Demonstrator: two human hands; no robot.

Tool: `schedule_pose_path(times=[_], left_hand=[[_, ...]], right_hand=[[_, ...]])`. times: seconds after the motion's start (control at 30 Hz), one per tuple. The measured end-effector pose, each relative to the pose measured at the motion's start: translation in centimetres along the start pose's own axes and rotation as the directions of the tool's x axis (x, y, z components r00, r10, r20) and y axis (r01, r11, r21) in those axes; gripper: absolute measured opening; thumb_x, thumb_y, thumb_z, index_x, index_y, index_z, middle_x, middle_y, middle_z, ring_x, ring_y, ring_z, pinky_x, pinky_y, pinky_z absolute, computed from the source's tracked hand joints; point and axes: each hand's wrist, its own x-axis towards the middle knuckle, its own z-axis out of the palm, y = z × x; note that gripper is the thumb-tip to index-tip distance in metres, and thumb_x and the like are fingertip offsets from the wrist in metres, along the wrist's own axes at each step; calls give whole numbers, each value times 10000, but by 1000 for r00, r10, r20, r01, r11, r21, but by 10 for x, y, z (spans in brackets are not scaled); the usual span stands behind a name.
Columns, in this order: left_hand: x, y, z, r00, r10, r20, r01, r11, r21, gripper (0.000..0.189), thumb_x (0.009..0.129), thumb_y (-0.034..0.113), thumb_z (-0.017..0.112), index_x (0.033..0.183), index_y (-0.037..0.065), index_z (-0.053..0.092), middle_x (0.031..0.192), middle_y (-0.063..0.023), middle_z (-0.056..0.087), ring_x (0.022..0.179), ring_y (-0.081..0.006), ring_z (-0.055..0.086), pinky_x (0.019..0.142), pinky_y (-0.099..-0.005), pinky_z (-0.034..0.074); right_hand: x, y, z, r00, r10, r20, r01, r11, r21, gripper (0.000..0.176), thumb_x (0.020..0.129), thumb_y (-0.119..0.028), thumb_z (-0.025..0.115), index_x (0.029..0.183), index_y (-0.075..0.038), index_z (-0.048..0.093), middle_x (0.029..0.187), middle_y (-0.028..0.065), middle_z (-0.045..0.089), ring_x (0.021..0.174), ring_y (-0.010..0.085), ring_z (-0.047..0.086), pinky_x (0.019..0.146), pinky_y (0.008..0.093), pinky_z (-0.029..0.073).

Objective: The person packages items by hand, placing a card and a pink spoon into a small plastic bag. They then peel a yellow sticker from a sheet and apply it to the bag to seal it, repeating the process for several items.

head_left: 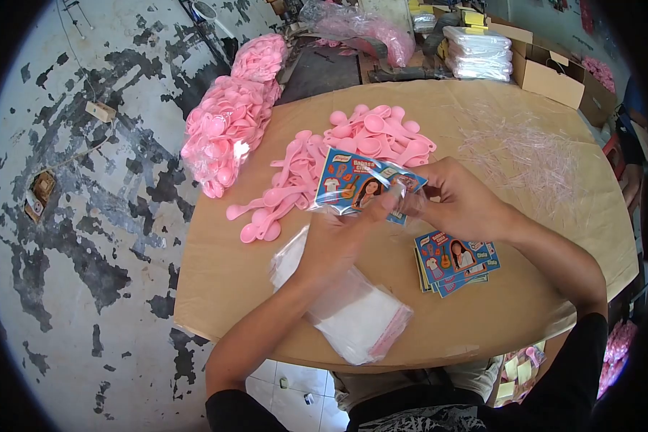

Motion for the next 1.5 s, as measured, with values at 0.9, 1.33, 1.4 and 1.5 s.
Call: schedule_pose_path(times=[0.9,1.33,1.4,1.5], left_hand=[[19,8,-13,994,60,-92,-93,911,-401,421,961,119,566,1340,41,397,1227,-160,599,1105,-213,614,861,-356,562],[19,-4,-17,995,51,-90,-63,989,-131,346,980,194,573,1258,-12,582,1136,-135,668,989,-200,671,858,-311,557],[19,1,-16,986,36,-166,-79,963,-259,400,990,204,555,1330,0,502,1212,-148,630,1058,-198,640,889,-329,554],[16,6,-14,977,70,-204,-149,902,-406,514,1002,229,518,1429,14,329,1424,-169,437,1207,-248,553,967,-398,514]], right_hand=[[26,84,-80,974,-226,10,139,565,-813,339,889,-111,600,1221,-39,613,1201,161,600,1146,318,534,971,438,435],[20,34,-48,963,-69,-260,-27,936,-350,246,931,-189,629,1115,-47,548,809,51,648,689,146,608,637,303,483],[18,24,-23,972,-164,-171,115,958,-261,267,934,-224,639,1124,-47,577,793,31,637,641,81,560,552,254,436],[15,4,-3,997,4,-77,-24,965,-262,281,935,-267,650,1109,-47,627,764,-7,624,598,31,512,504,222,412]])
